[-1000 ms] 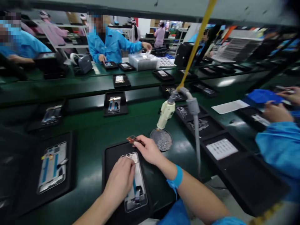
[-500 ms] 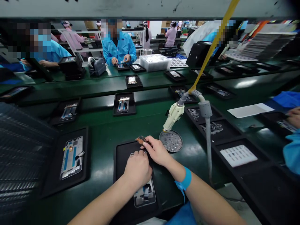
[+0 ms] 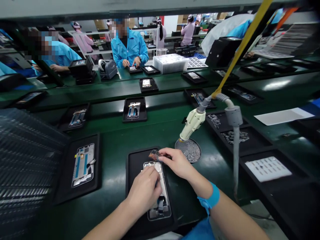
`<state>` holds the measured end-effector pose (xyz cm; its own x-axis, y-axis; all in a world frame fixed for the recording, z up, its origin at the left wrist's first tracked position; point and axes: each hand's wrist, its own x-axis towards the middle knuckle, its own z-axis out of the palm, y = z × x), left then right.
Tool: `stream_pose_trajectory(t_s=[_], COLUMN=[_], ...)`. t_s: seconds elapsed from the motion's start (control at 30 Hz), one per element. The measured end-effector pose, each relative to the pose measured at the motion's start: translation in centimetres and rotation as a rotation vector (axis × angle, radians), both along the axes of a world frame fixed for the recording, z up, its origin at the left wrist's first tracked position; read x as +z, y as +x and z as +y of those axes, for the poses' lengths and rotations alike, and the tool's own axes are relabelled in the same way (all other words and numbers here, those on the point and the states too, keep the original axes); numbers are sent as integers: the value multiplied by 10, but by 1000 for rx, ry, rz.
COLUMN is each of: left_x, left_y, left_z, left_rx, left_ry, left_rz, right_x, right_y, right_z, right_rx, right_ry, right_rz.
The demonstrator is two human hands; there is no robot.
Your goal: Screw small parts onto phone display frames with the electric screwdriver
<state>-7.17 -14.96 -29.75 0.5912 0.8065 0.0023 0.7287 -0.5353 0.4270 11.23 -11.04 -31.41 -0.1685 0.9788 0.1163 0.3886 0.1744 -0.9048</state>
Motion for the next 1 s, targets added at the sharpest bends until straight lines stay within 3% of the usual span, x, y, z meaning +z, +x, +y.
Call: stream_pose_trajectory(t_s=[0.1, 0.2, 0.5, 0.7, 0.83, 0.93, 1.0], left_x=[-15, -25, -32, -26, -17, -17, -19], left_y=[-20, -31, -33, -33, -37, -42, -44], left_z=[-17, -33, -40, -42, -27, 0, 18], left_rx=[-61, -108, -118, -111, -3, 90, 65], left_ry=[17, 34, 67, 54, 123, 152, 146], left_rz=[-319, -448, -459, -479, -544, -427, -318], right_x=[2, 1, -3, -9, -16, -16, -12], right_y=[0, -4, -10, -13, -14, -9, -7], right_z=[-4, -8, -11, -14, -30, -46, -54], right_rx=[81, 166, 222, 234, 150, 301, 394], right_ry=[-38, 24, 99, 241, 441, 452, 381], right_rz=[-60, -142, -211, -298, -489, -586, -671])
